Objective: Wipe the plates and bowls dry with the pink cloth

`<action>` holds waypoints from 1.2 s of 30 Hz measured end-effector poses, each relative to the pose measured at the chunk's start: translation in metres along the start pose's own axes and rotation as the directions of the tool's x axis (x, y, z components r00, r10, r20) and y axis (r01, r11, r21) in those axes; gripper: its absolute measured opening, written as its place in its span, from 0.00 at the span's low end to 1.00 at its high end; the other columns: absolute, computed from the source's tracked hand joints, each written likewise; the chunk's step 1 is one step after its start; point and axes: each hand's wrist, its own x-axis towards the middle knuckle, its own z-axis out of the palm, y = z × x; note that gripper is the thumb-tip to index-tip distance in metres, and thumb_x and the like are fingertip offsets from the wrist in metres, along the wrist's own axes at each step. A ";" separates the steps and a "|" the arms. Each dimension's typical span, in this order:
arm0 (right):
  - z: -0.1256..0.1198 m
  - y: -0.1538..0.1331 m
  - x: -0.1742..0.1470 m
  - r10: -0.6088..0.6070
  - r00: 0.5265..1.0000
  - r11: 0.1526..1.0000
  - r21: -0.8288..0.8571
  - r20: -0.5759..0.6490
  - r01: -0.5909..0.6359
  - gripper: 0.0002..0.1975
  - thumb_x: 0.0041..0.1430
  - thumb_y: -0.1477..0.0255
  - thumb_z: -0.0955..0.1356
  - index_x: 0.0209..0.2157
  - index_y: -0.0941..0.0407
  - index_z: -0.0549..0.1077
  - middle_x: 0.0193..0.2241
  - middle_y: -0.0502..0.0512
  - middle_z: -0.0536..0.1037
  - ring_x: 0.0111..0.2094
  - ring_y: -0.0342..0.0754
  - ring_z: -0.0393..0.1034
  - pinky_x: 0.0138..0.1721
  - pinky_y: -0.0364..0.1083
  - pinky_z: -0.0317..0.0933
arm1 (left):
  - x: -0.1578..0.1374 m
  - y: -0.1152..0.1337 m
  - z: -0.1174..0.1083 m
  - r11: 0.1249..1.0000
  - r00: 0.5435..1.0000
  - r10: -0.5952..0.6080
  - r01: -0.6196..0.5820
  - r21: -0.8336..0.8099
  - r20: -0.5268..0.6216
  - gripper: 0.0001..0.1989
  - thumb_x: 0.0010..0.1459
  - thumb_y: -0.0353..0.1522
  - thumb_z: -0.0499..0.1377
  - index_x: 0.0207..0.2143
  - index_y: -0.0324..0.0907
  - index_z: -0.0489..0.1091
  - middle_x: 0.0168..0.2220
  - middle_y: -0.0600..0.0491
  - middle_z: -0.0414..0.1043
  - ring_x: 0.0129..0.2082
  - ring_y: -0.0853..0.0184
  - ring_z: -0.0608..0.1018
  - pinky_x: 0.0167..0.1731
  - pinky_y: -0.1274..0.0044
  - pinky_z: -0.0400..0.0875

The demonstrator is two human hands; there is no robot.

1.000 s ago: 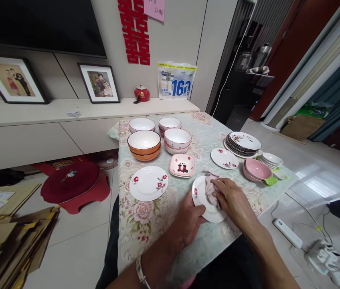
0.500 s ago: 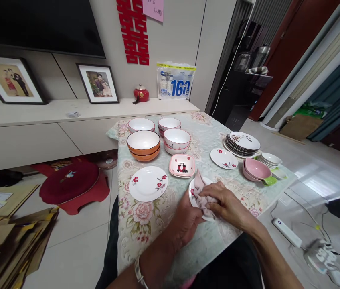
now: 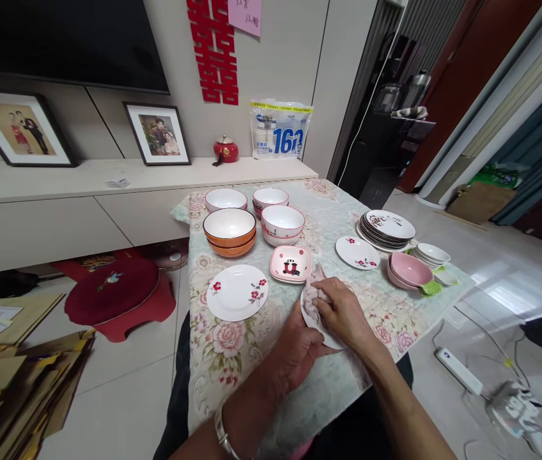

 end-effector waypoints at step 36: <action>-0.019 0.009 -0.038 0.186 0.982 0.891 -0.417 -0.026 -0.180 0.11 0.65 0.70 0.63 0.41 0.58 0.76 0.34 0.60 0.73 0.39 0.56 0.69 0.38 0.49 0.61 | 0.006 -0.002 -0.002 0.987 0.983 -0.044 0.015 -0.160 -0.179 0.16 0.67 0.35 0.50 0.54 0.40 0.64 0.46 0.43 0.77 0.41 0.58 0.80 0.46 0.58 0.73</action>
